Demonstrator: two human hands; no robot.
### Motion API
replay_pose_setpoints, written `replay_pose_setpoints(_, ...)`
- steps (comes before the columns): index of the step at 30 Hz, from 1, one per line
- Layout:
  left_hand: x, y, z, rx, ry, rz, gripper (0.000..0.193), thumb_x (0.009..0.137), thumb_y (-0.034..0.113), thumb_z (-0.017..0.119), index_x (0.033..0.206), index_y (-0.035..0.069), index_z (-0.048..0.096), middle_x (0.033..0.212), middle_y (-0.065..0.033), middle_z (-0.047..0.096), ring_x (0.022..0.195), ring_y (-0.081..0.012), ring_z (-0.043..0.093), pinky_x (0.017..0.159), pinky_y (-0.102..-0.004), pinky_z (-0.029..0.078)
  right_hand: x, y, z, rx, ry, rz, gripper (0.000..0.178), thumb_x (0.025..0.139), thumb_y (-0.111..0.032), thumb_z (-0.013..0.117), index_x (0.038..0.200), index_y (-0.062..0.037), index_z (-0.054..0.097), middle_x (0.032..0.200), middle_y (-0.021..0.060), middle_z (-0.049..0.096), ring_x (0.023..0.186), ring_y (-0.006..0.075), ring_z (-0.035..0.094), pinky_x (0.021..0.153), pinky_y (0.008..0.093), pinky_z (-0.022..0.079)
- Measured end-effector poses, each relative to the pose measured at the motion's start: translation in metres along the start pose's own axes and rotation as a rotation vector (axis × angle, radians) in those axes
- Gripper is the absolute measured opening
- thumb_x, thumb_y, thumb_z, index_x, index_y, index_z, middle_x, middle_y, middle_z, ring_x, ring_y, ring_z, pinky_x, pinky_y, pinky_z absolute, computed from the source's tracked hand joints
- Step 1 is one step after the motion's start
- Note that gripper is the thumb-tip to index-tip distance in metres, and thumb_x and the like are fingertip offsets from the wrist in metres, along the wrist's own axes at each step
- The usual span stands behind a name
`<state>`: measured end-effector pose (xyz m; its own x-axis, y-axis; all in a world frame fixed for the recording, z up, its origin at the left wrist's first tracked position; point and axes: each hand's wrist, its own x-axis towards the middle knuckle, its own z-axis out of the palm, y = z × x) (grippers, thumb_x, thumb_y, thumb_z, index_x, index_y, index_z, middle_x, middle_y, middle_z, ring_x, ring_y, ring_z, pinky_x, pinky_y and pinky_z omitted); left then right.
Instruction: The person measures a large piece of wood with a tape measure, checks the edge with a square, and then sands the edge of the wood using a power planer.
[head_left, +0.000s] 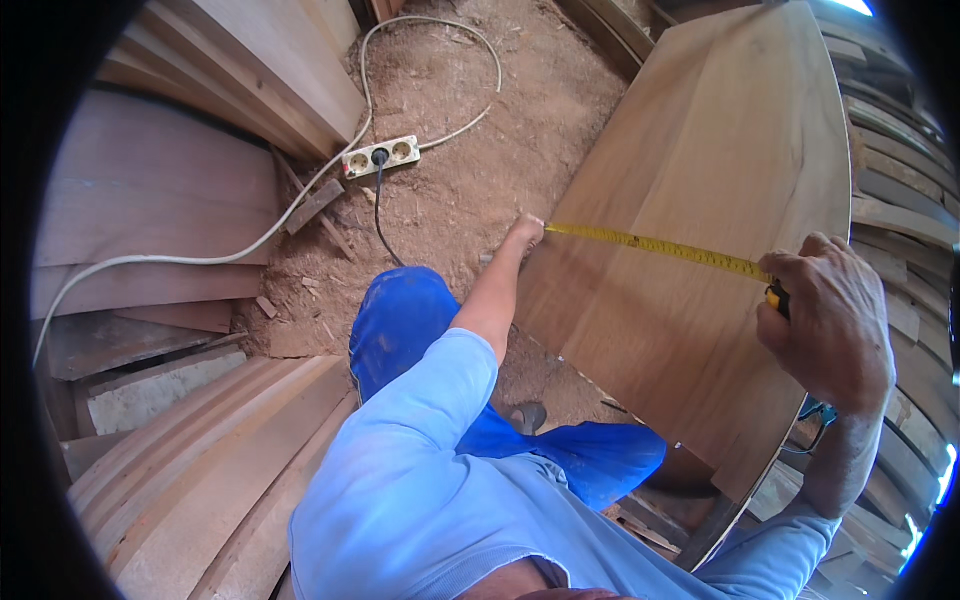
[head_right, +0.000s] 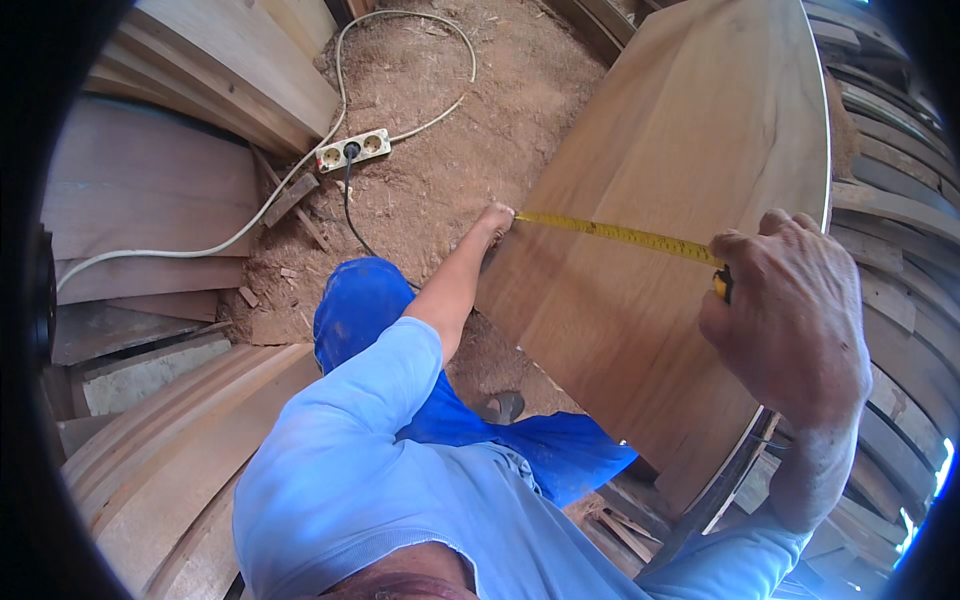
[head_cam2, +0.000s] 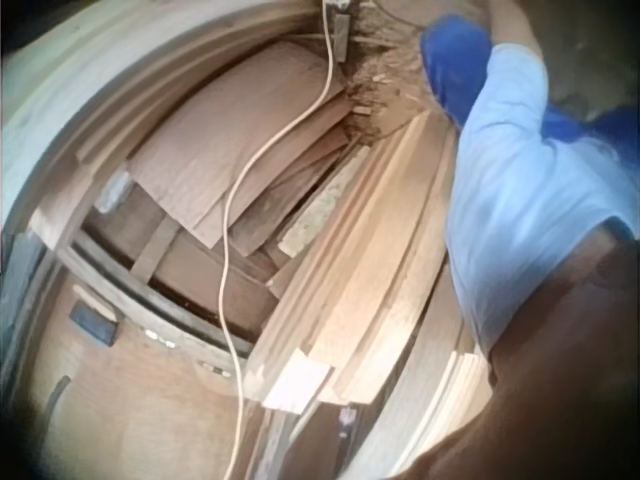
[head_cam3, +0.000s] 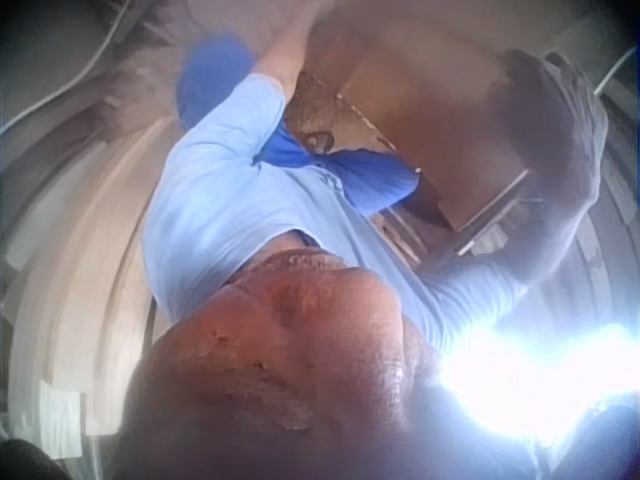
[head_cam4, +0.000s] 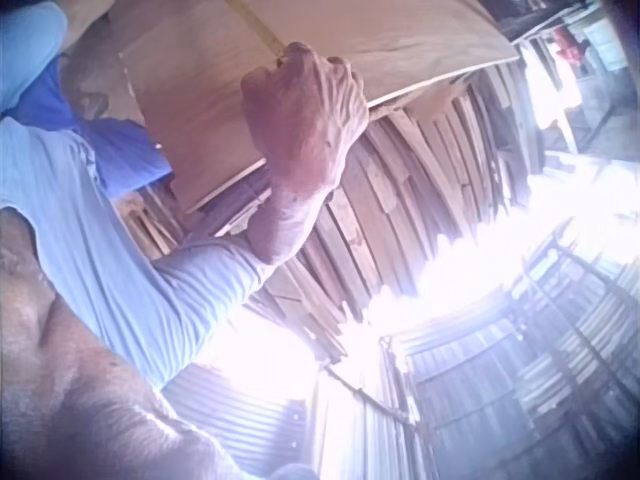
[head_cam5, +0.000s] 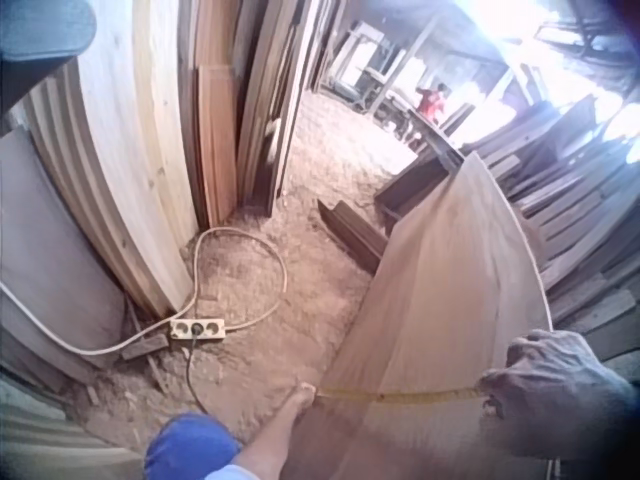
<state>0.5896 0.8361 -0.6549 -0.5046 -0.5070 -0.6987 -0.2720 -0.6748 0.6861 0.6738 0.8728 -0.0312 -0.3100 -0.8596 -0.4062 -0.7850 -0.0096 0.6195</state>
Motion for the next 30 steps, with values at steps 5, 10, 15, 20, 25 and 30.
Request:
replay_pose_setpoints(5, 0.024, -0.027, -0.013, -0.104, 0.164, 0.111, 0.017, 0.095, 0.021, 0.062, 0.101, 0.012, 0.075, 0.09, -0.0136, 0.074, 0.084, -0.0204, 0.069, 0.075, -0.036, 0.054, 0.026, -0.011, 0.007, 0.042, -0.039, -0.116, 0.029, 0.07, -0.014, 0.06, 0.092, 0.0004, 0.073, 0.08, 0.019, 0.063, 0.09, 0.0326, 0.062, 0.088, 0.0433, 0.048)
replay_pose_setpoints(10, -0.002, -0.025, 0.023, 0.253, 0.111, 0.062, 0.02, 0.094, 0.024, 0.064, 0.101, 0.009, 0.076, 0.1, -0.0129, 0.075, 0.089, -0.0239, 0.071, 0.081, -0.0396, 0.055, 0.046, -0.003, 0.041, 0.036, -0.235, -0.062, 0.026, 0.071, -0.017, 0.059, 0.087, 0.0001, 0.071, 0.079, 0.0197, 0.064, 0.094, 0.0337, 0.062, 0.089, 0.0456, 0.048)
replay_pose_setpoints(15, 0.035, -0.03, -0.034, 0.479, 0.095, 0.157, 0.023, 0.089, 0.024, 0.069, 0.1, 0.005, 0.075, 0.103, -0.013, 0.075, 0.099, -0.0255, 0.072, 0.086, -0.0394, 0.055, 0.044, -0.014, 0.015, 0.013, -0.112, -0.078, 0.029, 0.073, -0.021, 0.062, 0.094, -0.0041, 0.071, 0.089, 0.0177, 0.066, 0.097, 0.0348, 0.062, 0.087, 0.0465, 0.049)
replay_pose_setpoints(20, 0.027, -0.029, -0.021, 0.104, 0.021, -0.074, 0.026, 0.092, 0.025, 0.068, 0.088, -0.001, 0.073, 0.077, -0.0171, 0.07, 0.062, -0.0258, 0.066, 0.054, -0.0422, 0.049, -0.002, 0.015, -0.007, 0.032, -0.03, 0.137, 0.043, 0.075, -0.019, 0.066, 0.116, -0.0083, 0.072, 0.1, 0.0143, 0.066, 0.104, 0.0325, 0.06, 0.094, 0.0429, 0.048)
replay_pose_setpoints(25, 0.012, -0.029, -0.002, 0.039, -0.107, -0.003, 0.032, 0.095, 0.026, 0.066, 0.075, 0.002, 0.07, 0.06, -0.0088, 0.061, 0.046, -0.0188, 0.052, 0.041, -0.0392, 0.036, -0.028, 0.029, -0.004, -0.068, 0.056, 0.162, 0.041, 0.078, -0.012, 0.066, 0.118, -0.0093, 0.071, 0.11, 0.0129, 0.064, 0.109, 0.0305, 0.058, 0.097, 0.0421, 0.046)
replay_pose_setpoints(30, 0.021, -0.03, -0.023, 0.01, -0.141, 0.061, 0.03, 0.097, 0.024, 0.063, 0.074, 0.005, 0.067, 0.058, -0.0052, 0.058, 0.043, -0.0155, 0.047, 0.04, -0.0355, 0.035, -0.041, 0.059, -0.029, -0.147, 0.142, 0.296, 0.039, 0.084, -0.009, 0.063, 0.123, -0.0117, 0.07, 0.119, 0.0092, 0.063, 0.116, 0.0276, 0.056, 0.104, 0.0402, 0.044)
